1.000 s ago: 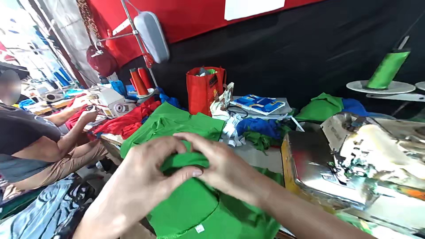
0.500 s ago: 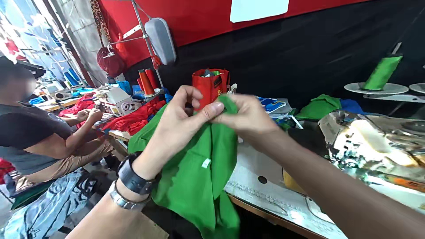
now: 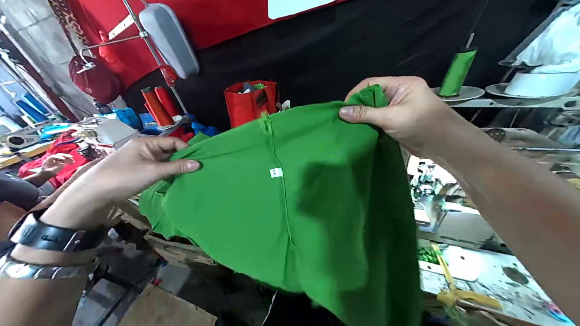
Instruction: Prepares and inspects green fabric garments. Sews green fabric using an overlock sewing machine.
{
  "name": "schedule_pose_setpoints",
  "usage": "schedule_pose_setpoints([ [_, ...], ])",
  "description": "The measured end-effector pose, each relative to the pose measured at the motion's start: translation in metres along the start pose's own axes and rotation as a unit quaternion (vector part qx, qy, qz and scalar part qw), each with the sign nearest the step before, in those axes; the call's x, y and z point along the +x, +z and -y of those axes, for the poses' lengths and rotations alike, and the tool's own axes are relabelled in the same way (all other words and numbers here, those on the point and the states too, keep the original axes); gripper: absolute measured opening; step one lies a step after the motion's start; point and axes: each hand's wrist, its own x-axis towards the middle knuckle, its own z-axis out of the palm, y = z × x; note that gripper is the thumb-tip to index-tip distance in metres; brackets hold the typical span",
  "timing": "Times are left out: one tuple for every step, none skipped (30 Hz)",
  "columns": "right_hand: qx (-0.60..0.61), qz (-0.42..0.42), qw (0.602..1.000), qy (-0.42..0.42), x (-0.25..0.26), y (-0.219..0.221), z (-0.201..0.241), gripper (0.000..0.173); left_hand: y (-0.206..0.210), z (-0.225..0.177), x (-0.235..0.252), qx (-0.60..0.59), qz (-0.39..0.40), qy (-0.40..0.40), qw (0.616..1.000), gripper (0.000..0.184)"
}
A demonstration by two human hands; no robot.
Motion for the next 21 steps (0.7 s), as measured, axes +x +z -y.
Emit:
schedule_pose_setpoints([
  [-0.016,0.000,1.000,0.005,-0.001,-0.002,-0.004,0.006,0.001,-0.001,0.007,0.021,-0.004,-0.013,1.000,0.007],
  [-0.037,0.001,0.999,0.006,-0.002,-0.004,-0.008,0.004,0.000,-0.003,0.017,0.043,-0.004,-0.029,0.999,0.008],
  [-0.060,0.001,0.998,0.006,-0.002,-0.007,-0.012,0.004,0.000,-0.004,0.024,0.063,-0.005,-0.041,0.997,0.008],
  [-0.082,0.000,0.997,0.006,-0.003,-0.009,-0.014,0.004,0.000,-0.004,0.029,0.080,-0.007,-0.038,0.996,0.008],
  [-0.101,-0.003,0.995,0.007,-0.004,-0.011,-0.017,0.005,0.000,-0.002,0.032,0.089,-0.012,-0.029,0.996,0.008],
  [-0.121,-0.004,0.993,0.009,-0.004,-0.014,-0.019,0.007,0.000,0.000,0.034,0.093,-0.018,-0.019,0.995,0.006],
  [-0.142,-0.003,0.990,0.012,-0.005,-0.017,-0.020,0.008,0.000,0.001,0.035,0.095,-0.024,-0.009,0.995,0.006],
  [-0.158,-0.001,0.987,0.018,-0.006,-0.019,-0.021,0.008,0.000,0.002,0.036,0.095,-0.030,-0.005,0.995,0.006],
  [-0.171,0.002,0.985,0.021,-0.007,-0.020,-0.022,0.008,0.001,0.003,0.035,0.096,-0.035,0.000,0.995,0.007],
  [-0.180,0.007,0.983,0.021,-0.008,-0.021,-0.023,0.007,0.002,0.004,0.033,0.094,-0.041,0.003,0.995,0.007],
  [-0.188,0.016,0.982,0.017,-0.009,-0.021,-0.025,0.006,0.004,0.005,0.030,0.091,-0.048,0.004,0.995,0.007],
  [-0.199,0.025,0.980,0.014,-0.010,-0.022,-0.026,0.006,0.006,0.006,0.025,0.090,-0.055,0.003,0.994,0.007],
  [-0.212,0.031,0.977,0.012,-0.010,-0.022,-0.027,0.007,0.003,0.006,0.028,0.088,-0.058,-0.010,0.994,0.008],
  [-0.224,0.036,0.974,0.012,-0.010,-0.022,-0.028,0.009,0.001,0.007,0.029,0.088,-0.063,-0.025,0.994,0.008],
  [-0.234,0.040,0.971,0.013,-0.010,-0.021,-0.029,0.011,-0.001,0.009,0.029,0.085,-0.067,-0.036,0.993,0.009],
  [-0.242,0.042,0.969,0.013,-0.010,-0.020,-0.029,0.012,-0.003,0.012,0.029,0.077,-0.073,-0.042,0.993,0.010],
  [-0.245,0.042,0.969,0.011,-0.009,-0.020,-0.029,0.013,-0.003,0.014,0.027,0.059,-0.078,-0.045,0.994,0.011],
  [-0.246,0.042,0.968,0.008,-0.009,-0.019,-0.029,0.012,-0.002,0.015,0.024,0.035,-0.084,-0.047,0.995,0.013],
  [-0.244,0.040,0.969,0.002,-0.010,-0.018,-0.029,0.011,0.000,0.015,0.018,0.016,-0.091,-0.046,0.995,0.014],
  [-0.241,0.037,0.970,-0.004,-0.012,-0.017,-0.029,0.010,0.002,0.015,0.011,0.005,-0.100,-0.046,0.994,0.014],
  [-0.234,0.037,0.972,0.000,-0.017,-0.016,-0.027,0.009,0.004,0.015,0.002,-0.009,-0.107,-0.051,0.993,0.013],
])
